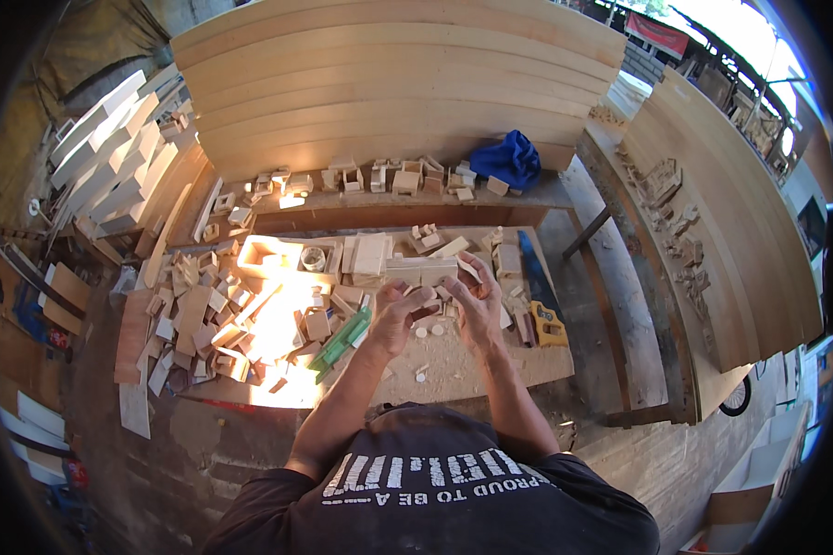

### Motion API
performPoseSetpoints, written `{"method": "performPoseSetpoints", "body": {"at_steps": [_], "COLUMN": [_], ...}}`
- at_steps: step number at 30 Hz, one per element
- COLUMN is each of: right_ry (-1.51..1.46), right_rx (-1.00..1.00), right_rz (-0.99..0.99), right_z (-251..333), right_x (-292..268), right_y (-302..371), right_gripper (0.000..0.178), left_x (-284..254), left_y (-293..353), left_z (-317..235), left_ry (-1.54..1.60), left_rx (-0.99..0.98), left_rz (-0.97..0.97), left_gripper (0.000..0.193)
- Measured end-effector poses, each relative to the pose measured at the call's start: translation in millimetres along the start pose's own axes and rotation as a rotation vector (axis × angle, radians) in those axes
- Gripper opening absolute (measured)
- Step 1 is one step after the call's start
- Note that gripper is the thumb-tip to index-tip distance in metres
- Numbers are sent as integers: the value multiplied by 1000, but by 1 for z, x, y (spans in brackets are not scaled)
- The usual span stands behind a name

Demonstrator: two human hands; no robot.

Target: The person picks up several small wooden blocks and fits them together by hand on a workbench covered in wood scraps.

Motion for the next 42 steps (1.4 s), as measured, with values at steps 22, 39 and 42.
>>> {"method": "performPoseSetpoints", "body": {"at_steps": [22,39,42], "right_ry": [51,-61,-84], "right_rx": [-15,-23,-29], "right_rz": [-57,-38,-35], "right_z": [-4,-11,-10], "right_x": [-21,-23,-22], "right_y": [-16,-22,-22], "right_gripper": [55,54,51], "left_x": [-35,-27,-24], "left_y": [-43,-36,-32], "left_z": [-41,-57,-56], "left_ry": [-100,-184,-242], "left_rx": [9,61,64], "left_rz": [-10,96,133], "left_gripper": [24,62,69]}}
Point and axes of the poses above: each hand's wrist, its own y-axis away from the middle knuckle, its own x-axis out of the palm, z = x × y, the point moved 2 cm from there along -y, towards the middle knuckle, and after that the axes turned 14 degrees about z, right-handed, at the moved point
